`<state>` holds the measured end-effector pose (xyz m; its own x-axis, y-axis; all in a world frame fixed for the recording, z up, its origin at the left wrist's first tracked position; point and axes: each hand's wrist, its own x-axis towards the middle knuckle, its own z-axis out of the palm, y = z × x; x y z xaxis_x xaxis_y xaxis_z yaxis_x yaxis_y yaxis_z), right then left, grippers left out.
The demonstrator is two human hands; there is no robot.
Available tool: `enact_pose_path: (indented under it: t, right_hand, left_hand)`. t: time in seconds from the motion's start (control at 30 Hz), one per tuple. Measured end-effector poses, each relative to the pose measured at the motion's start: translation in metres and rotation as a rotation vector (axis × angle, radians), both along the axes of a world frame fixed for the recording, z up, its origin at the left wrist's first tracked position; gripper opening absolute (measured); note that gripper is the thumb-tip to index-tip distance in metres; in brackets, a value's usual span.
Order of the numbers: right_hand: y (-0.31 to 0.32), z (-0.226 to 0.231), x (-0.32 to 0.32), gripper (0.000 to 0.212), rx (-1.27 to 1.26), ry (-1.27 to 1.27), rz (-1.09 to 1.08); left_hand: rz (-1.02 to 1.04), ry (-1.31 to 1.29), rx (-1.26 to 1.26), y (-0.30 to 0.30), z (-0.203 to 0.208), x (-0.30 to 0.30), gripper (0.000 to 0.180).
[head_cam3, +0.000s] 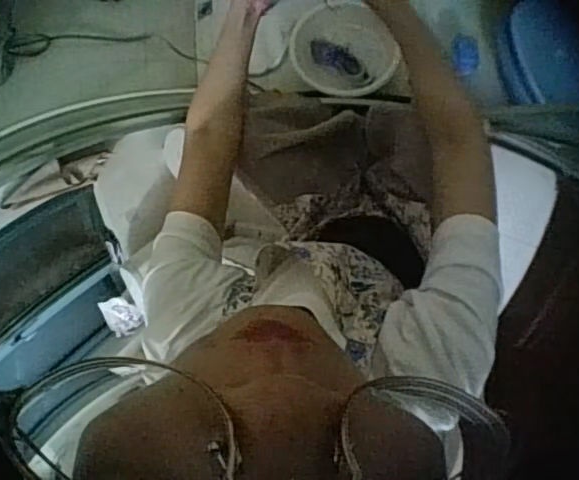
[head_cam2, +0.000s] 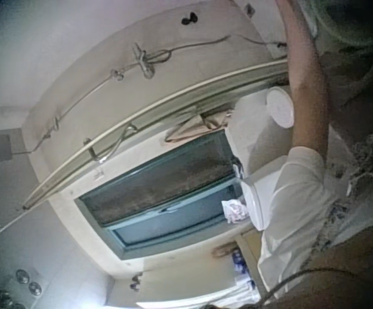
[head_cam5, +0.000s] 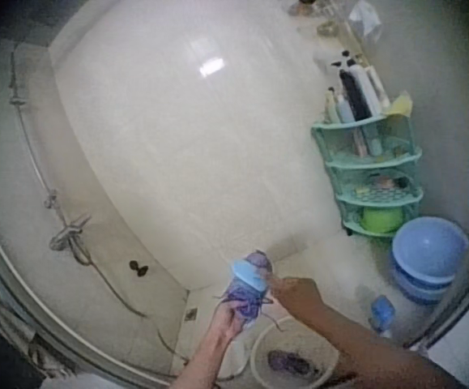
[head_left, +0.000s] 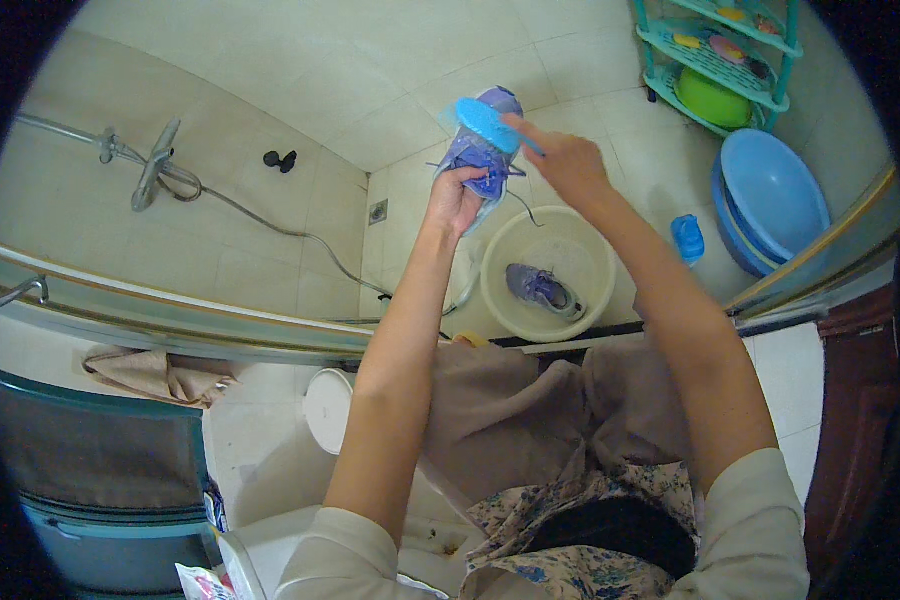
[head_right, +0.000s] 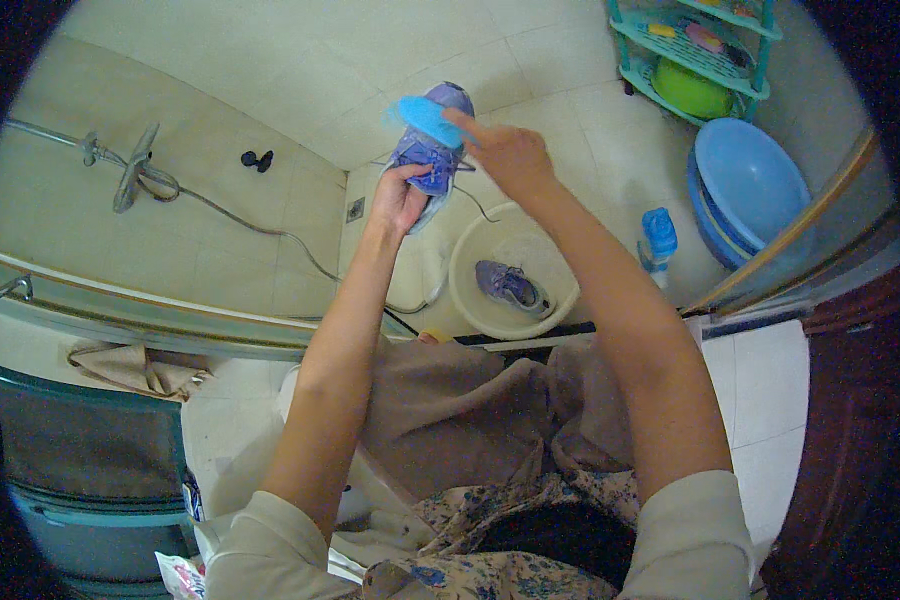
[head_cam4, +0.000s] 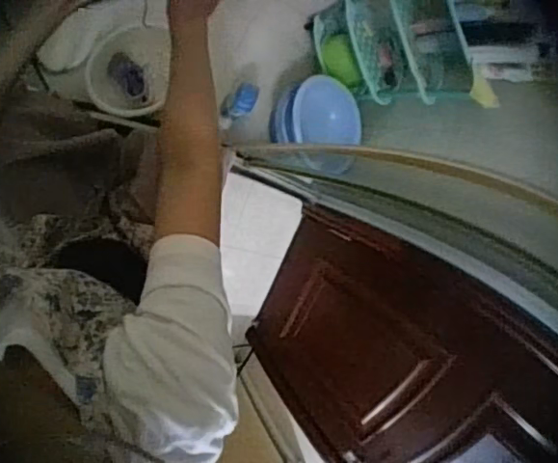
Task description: The person sits on the bathroom floor and scrubs a pair of purple and white sneakers with a blue brush in a white basin. They repeatedly dip the shoes in water, scrub the uppers, soles, and laces, and rinse them.
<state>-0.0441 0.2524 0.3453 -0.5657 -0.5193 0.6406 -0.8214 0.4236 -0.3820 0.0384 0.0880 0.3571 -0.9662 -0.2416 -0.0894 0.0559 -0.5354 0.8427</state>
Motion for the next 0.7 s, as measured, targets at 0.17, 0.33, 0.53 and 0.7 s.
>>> enact_pose_path:
  t: [0.17,0.33,0.53,0.7]
  right_hand:
    - [-0.011,0.003,0.026,0.046,0.086,0.124,0.103]
    - [0.010,0.001,-0.013,0.050,0.083,-0.029,-0.027]
    - [-0.004,0.000,0.007,0.052,0.246,-0.043,0.000]
    - [0.017,-0.009,-0.015,0.051,0.271,-0.146,-0.118]
  left_hand:
    - [0.063,-0.065,-0.001,-0.003,-0.008,0.002,0.045]
    - [0.011,-0.074,-0.062,0.011,-0.002,-0.002,0.044]
    - [0.055,-0.085,-0.072,0.011,-0.018,0.012,0.044]
    - [0.033,-0.084,-0.038,0.018,-0.004,0.009,0.040]
